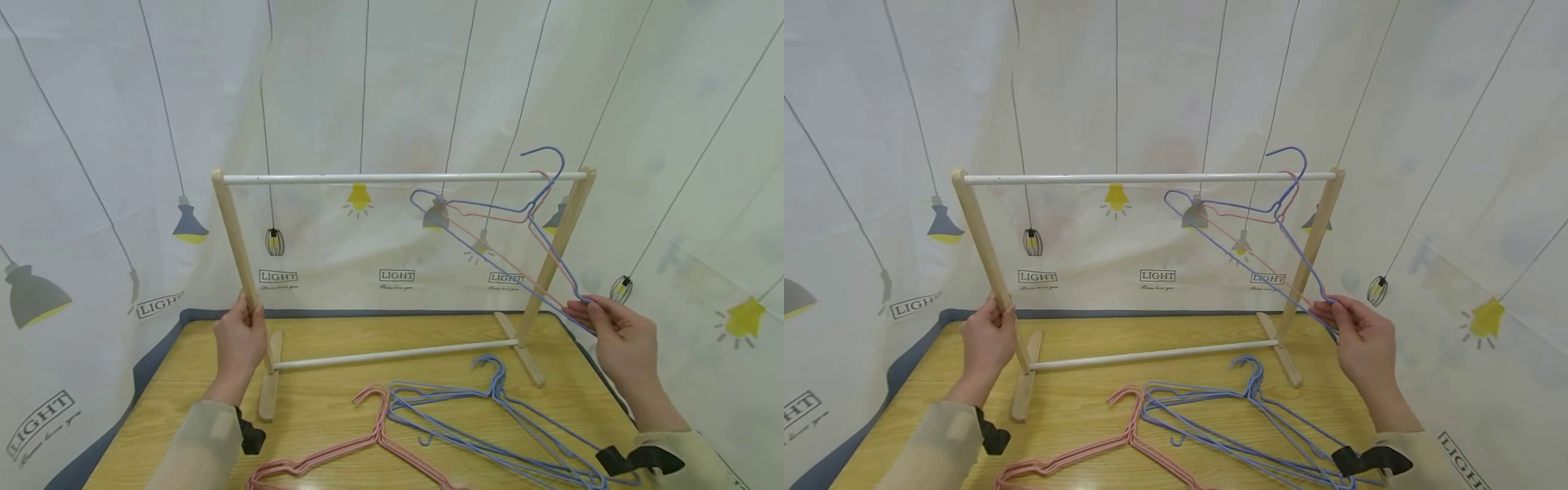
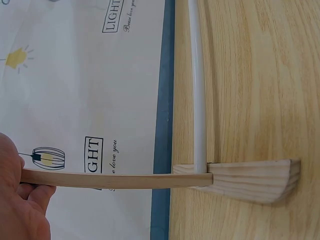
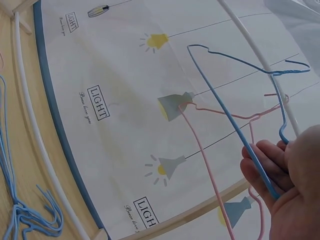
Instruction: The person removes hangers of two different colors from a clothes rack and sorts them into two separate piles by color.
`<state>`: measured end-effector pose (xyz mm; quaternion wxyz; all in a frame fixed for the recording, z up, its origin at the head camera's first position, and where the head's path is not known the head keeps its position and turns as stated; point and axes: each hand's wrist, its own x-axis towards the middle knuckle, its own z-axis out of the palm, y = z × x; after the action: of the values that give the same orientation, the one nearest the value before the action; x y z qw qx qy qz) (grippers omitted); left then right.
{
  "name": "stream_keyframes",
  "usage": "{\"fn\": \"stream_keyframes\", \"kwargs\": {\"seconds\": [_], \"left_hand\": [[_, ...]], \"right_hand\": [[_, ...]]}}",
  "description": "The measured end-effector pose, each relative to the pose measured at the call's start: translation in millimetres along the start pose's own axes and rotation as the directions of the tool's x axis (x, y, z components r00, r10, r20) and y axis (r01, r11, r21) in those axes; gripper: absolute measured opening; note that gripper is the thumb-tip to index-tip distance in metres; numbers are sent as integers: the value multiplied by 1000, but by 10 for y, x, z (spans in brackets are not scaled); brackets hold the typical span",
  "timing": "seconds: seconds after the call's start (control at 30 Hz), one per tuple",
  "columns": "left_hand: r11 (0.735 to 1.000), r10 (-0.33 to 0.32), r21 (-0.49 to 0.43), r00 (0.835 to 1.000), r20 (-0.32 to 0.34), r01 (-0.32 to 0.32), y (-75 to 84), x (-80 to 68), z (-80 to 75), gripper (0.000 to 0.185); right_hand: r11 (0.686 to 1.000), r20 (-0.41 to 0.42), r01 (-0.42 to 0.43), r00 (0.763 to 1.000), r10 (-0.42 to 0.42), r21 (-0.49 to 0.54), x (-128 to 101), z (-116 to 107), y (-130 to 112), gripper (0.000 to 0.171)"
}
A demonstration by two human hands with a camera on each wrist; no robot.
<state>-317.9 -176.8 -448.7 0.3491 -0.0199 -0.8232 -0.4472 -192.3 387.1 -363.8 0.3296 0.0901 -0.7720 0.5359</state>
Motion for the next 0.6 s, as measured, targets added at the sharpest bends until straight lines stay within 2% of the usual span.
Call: {"fn": "stream_keyframes", "kwargs": {"seconds": [0.17,0.3,0.47,0.6], "left_hand": [[1000,1,-2,1000,5,-1,14,-5,-8,24],[1000,-2,5,1000,6,2,21,-9,-18,17],[1000,2,5,1000,13,-2,6,-13,-18,13],[1000,11,-2,1000,16,-11,0,-5,-14,11]], "right_hand": [[982,82,-96,993,84,164,-153,-115,-101,29],[965,166,-170,976,138,199,-321,-205,-77,25],[923,262,-306,934,243,233,-580,-299,50,23],[885,305,-422,884,354,196,-804,-373,207,24]]}}
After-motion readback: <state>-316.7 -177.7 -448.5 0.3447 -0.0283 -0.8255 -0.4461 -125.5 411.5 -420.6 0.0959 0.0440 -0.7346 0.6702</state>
